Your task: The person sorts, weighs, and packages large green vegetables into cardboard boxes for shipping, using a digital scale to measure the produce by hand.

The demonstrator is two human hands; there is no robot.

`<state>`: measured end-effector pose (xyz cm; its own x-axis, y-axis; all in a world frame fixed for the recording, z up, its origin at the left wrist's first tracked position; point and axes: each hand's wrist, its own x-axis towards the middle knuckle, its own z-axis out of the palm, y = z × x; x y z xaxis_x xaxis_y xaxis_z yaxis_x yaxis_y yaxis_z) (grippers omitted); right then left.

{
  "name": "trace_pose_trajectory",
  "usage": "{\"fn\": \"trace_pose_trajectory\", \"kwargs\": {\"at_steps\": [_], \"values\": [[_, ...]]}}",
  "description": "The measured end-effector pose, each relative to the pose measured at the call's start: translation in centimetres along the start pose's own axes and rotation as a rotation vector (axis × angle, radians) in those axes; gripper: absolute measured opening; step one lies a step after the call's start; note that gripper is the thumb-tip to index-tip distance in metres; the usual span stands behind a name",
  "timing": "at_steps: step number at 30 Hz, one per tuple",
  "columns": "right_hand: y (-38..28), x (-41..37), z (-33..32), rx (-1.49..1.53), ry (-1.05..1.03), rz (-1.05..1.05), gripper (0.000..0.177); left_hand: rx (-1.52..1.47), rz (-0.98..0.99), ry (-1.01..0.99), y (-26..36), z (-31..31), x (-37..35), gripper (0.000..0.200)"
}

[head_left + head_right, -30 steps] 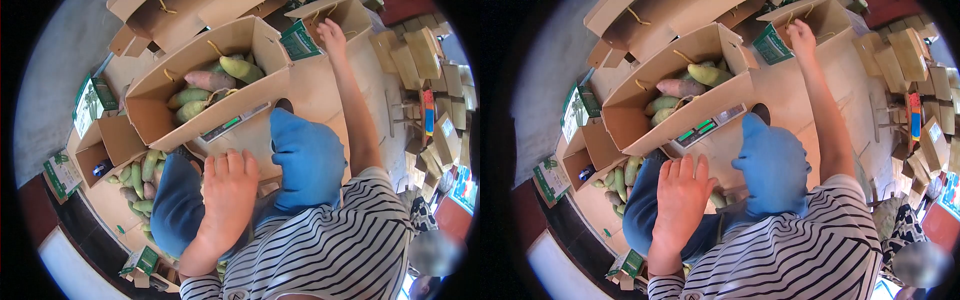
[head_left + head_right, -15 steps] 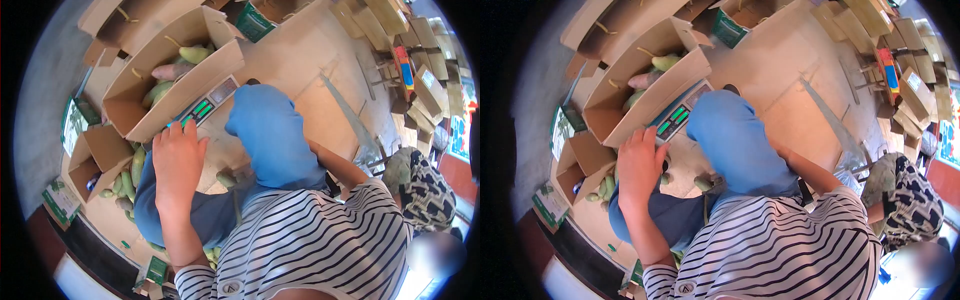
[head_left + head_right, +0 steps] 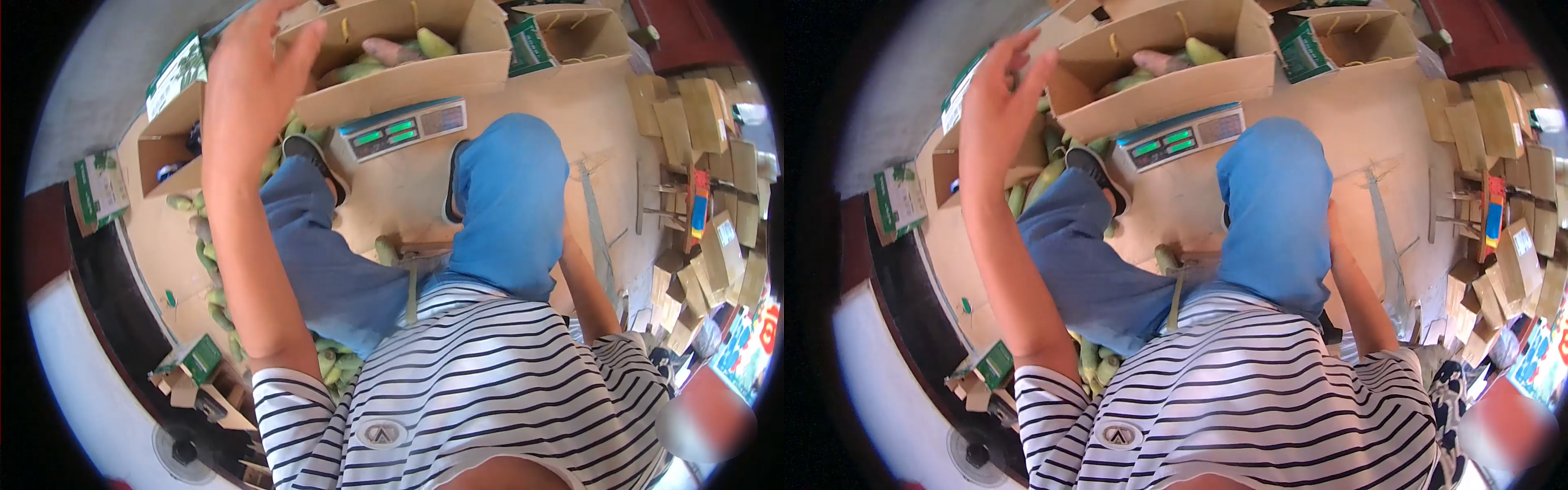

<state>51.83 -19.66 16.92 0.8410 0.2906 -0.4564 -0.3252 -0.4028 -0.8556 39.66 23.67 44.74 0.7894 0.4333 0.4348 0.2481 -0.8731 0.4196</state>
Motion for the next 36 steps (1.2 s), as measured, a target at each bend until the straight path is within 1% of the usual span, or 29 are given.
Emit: {"fn": "trace_pose_trajectory", "kwargs": {"at_steps": [1, 3, 5, 7, 10, 11, 13, 16, 19, 20, 22, 25, 26, 27, 28, 29, 30, 31, 32, 34, 36], "values": [[-0.8, 0.5, -0.1, 0.002, -0.008, -0.033, 0.023, -0.001, -0.101, -0.011, -0.1, -0.3, 0.7, 0.042], [-3.8, 1.6, 0.1, -0.009, -0.026, -0.116, 0.023, 0.063, -0.133, -0.024, -3.3, 0.5, 1.5, 0.048], [-9.2, 2.5, 0.9, -0.079, -0.037, -0.181, 0.023, 0.151, -0.150, -0.058, -7.6, 2.5, 2.0, 0.055], [-12.7, 4.3, 1.6, 0.022, -0.050, -0.295, 0.022, 0.281, -0.156, -0.085, -12.0, 5.4, 1.8, 0.062], [-17.8, 7.7, 2.4, -0.062, -0.088, -0.495, 0.024, 0.280, -0.358, -0.090, -15.3, 8.8, 0.1, 0.060], [-20.0, 8.3, 3.0, -0.108, -0.120, -0.576, 0.025, 0.249, -0.432, -0.195, -16.1, 9.4, -0.3, 0.060], [-23.2, 10.8, 4.1, -0.232, -0.152, -0.648, 0.029, 0.177, -0.581, -0.400, -17.2, 10.3, -0.6, 0.060], [-24.8, 16.3, 6.5, -0.474, 0.004, -0.792, 0.042, 0.086, -0.705, -0.531, -17.1, 10.3, 0.0, 0.059], [-25.1, 21.7, 8.4, -0.856, -0.080, -0.594, 0.060, 0.097, -0.700, -0.595, -16.6, 10.3, -0.5, 0.054], [-25.4, 21.5, 9.3, -0.968, -0.020, -0.519, 0.061, 0.075, -0.695, -0.604, -16.5, 10.6, -0.5, 0.051], [-27.4, 19.9, 10.6, -1.064, -0.181, -0.295, 0.053, 0.031, -0.684, -0.623, -16.7, 10.9, -0.9, 0.047], [-27.3, 21.2, 11.1, -1.042, -0.231, -0.250, 0.047, -0.013, -0.846, -0.633, -17.5, 11.8, -0.5, 0.041], [-27.4, 21.0, 11.1, -1.036, -0.231, -0.220, 0.043, 0.086, -0.573, -0.604, -19.0, 12.4, -1.0, 0.040], [-28.0, 20.1, 11.1, -1.134, -0.239, -0.201, 0.043, 0.217, -0.306, -0.539, -20.6, 13.1, -1.4, 0.039], [-27.2, 19.8, 10.8, -1.063, -0.176, -0.264, 0.047, 0.359, -0.062, -0.682, -28.7, 16.7, -2.5, 0.039], [-28.0, 18.2, 10.3, -1.135, -0.221, -0.273, 0.049, 0.271, -0.245, -0.696, -26.3, 15.3, -1.8, 0.036], [-26.8, 18.7, 10.0, -1.222, -0.150, -0.343, 0.050, 0.133, -0.594, -0.721, -21.8, 13.8, -0.9, 0.033], [-25.8, 18.9, 9.7, -1.219, -0.126, -0.343, 0.049, 0.081, -0.738, -0.725, -19.5, 13.2, -0.3, 0.030], [-25.0, 18.1, 9.1, -1.164, -0.095, -0.374, 0.049, 0.051, -0.797, -0.715, -17.5, 12.4, 0.1, 0.027], [-23.0, 16.7, 7.6, -1.181, -0.042, -0.449, 0.049, -0.007, -0.683, -0.660, -16.1, 11.9, 0.2, 0.030], [-20.4, 15.8, 5.0, -1.149, -0.045, -0.429, 0.051, -0.062, -0.583, -0.597, -14.4, 12.1, 1.1, 0.032]]}}
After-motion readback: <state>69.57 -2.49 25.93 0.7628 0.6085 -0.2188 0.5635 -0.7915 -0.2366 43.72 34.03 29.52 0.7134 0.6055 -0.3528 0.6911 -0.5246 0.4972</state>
